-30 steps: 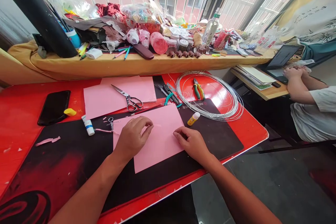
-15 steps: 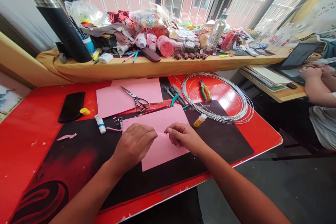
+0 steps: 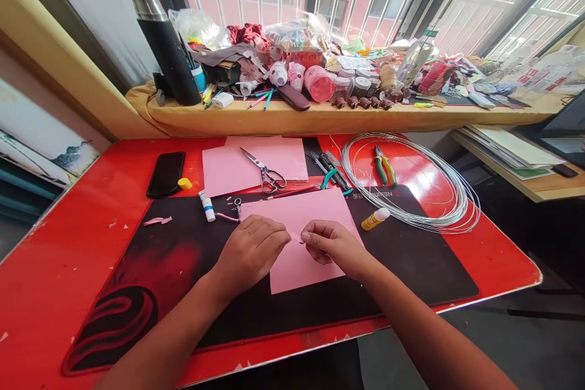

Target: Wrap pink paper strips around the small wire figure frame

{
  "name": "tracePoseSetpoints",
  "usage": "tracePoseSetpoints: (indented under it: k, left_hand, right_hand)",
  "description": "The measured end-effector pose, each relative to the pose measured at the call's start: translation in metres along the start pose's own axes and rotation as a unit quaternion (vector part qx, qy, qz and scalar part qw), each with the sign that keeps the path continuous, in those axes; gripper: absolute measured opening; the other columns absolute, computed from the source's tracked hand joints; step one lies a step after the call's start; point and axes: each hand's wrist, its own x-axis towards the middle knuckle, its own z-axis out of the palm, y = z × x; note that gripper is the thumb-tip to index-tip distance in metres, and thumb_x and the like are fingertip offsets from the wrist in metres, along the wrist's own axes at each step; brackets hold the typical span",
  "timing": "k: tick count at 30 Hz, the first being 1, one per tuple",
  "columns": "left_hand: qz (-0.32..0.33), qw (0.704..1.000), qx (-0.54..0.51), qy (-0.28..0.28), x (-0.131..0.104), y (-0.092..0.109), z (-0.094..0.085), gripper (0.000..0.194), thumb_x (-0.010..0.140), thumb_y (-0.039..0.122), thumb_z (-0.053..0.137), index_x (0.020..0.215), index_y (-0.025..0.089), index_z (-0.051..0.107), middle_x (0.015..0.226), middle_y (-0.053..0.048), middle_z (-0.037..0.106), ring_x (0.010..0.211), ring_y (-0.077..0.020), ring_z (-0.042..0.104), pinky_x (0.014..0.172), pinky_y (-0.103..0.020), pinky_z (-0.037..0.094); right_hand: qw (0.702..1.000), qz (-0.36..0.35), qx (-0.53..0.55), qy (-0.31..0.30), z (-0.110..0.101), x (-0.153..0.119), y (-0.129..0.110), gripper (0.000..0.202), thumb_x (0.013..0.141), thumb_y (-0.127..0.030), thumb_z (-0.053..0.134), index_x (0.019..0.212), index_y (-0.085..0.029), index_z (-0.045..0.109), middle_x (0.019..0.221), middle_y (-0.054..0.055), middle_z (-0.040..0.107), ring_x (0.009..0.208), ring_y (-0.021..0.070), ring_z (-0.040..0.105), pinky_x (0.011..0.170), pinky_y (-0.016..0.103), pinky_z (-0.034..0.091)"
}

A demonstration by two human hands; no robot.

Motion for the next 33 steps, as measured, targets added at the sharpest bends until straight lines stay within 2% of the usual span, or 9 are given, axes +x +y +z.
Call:
tracePoseSetpoints:
  k: [3,5,8,10,13,16,24,28,33]
  left_hand:
    - [-0.022,1.000,-0.011,0.006,-0.004,0.000,-0.001,0.018,0.099,0.008,0.064,0.112,0.021,0.063,0.096,-0.005,0.077,0.088,-0.0206,0.070,0.086,-0.035,0.053]
    - [-0.040,0.999,-0.013,0.009,-0.006,-0.002,-0.003,0.023,0.101,0.014,0.065,0.123,0.021,0.062,0.100,-0.005,0.077,0.090,-0.0204,0.071,0.088,-0.035,0.053]
    - [-0.090,0.996,0.008,0.003,-0.009,-0.013,-0.011,0.031,0.103,0.023,0.064,0.133,0.020,0.060,0.107,-0.006,0.078,0.097,-0.0215,0.072,0.093,-0.035,0.052]
    - [-0.181,0.983,0.042,-0.002,-0.009,-0.027,-0.021,0.024,0.104,0.024,0.061,0.127,0.020,0.065,0.108,-0.007,0.077,0.100,-0.0233,0.072,0.094,-0.036,0.051]
    - [-0.335,0.939,0.075,-0.039,-0.007,-0.052,-0.035,0.018,0.102,0.026,0.059,0.115,0.019,0.070,0.108,-0.008,0.076,0.100,-0.0267,0.070,0.089,-0.038,0.052]
    - [-0.409,0.900,0.102,-0.108,-0.005,-0.072,-0.042,0.017,0.098,0.027,0.059,0.108,0.021,0.072,0.107,-0.008,0.076,0.102,-0.0294,0.070,0.089,-0.040,0.052]
    - [-0.462,0.847,0.129,-0.230,0.001,-0.088,-0.035,0.025,0.096,0.032,0.059,0.114,0.021,0.072,0.112,-0.009,0.078,0.107,-0.0306,0.071,0.091,-0.040,0.052]
    - [-0.481,0.831,0.125,-0.250,0.003,-0.096,-0.030,0.026,0.095,0.034,0.059,0.112,0.022,0.074,0.114,-0.008,0.079,0.107,-0.0307,0.072,0.090,-0.039,0.051]
    - [-0.482,0.831,0.114,-0.253,0.001,-0.105,-0.023,0.025,0.091,0.037,0.062,0.107,0.022,0.075,0.112,-0.010,0.079,0.099,-0.0296,0.072,0.084,-0.037,0.051]
  right_hand:
    - [1.000,0.005,-0.002,0.004,0.002,0.001,-0.001,0.037,0.083,-0.050,0.081,0.082,-0.018,0.064,0.060,-0.005,0.053,0.051,0.0083,0.040,0.049,0.025,0.021]
    - [1.000,0.008,-0.005,0.007,0.002,0.002,0.000,0.038,0.083,-0.052,0.081,0.082,-0.018,0.063,0.059,-0.005,0.053,0.051,0.0084,0.039,0.049,0.025,0.021]
    - [0.999,-0.006,-0.034,0.030,0.000,0.006,0.004,0.039,0.084,-0.055,0.077,0.084,-0.019,0.063,0.060,-0.006,0.050,0.052,0.0090,0.039,0.050,0.024,0.025]
    - [0.994,-0.032,-0.083,0.058,0.000,0.008,0.009,0.039,0.086,-0.056,0.074,0.084,-0.019,0.063,0.062,-0.005,0.050,0.054,0.0104,0.043,0.052,0.025,0.031]
    - [0.980,-0.068,-0.157,0.099,0.000,0.011,0.016,0.037,0.089,-0.055,0.069,0.084,-0.020,0.063,0.065,-0.004,0.051,0.057,0.0127,0.047,0.055,0.027,0.038]
    - [0.969,-0.088,-0.202,0.113,0.001,0.011,0.021,0.033,0.093,-0.053,0.063,0.084,-0.020,0.062,0.065,-0.004,0.051,0.058,0.0139,0.047,0.055,0.028,0.038]
    - [0.969,-0.094,-0.192,0.121,0.003,0.008,0.021,0.034,0.093,-0.054,0.062,0.085,-0.021,0.063,0.063,-0.004,0.048,0.056,0.0143,0.046,0.054,0.028,0.037]
    - [0.969,-0.097,-0.192,0.123,0.002,0.009,0.024,0.035,0.093,-0.055,0.063,0.085,-0.021,0.063,0.063,-0.004,0.049,0.056,0.0143,0.045,0.053,0.028,0.037]
    - [0.971,-0.098,-0.182,0.123,0.001,0.009,0.025,0.037,0.093,-0.058,0.064,0.086,-0.021,0.064,0.064,-0.003,0.050,0.057,0.0146,0.045,0.053,0.028,0.037]
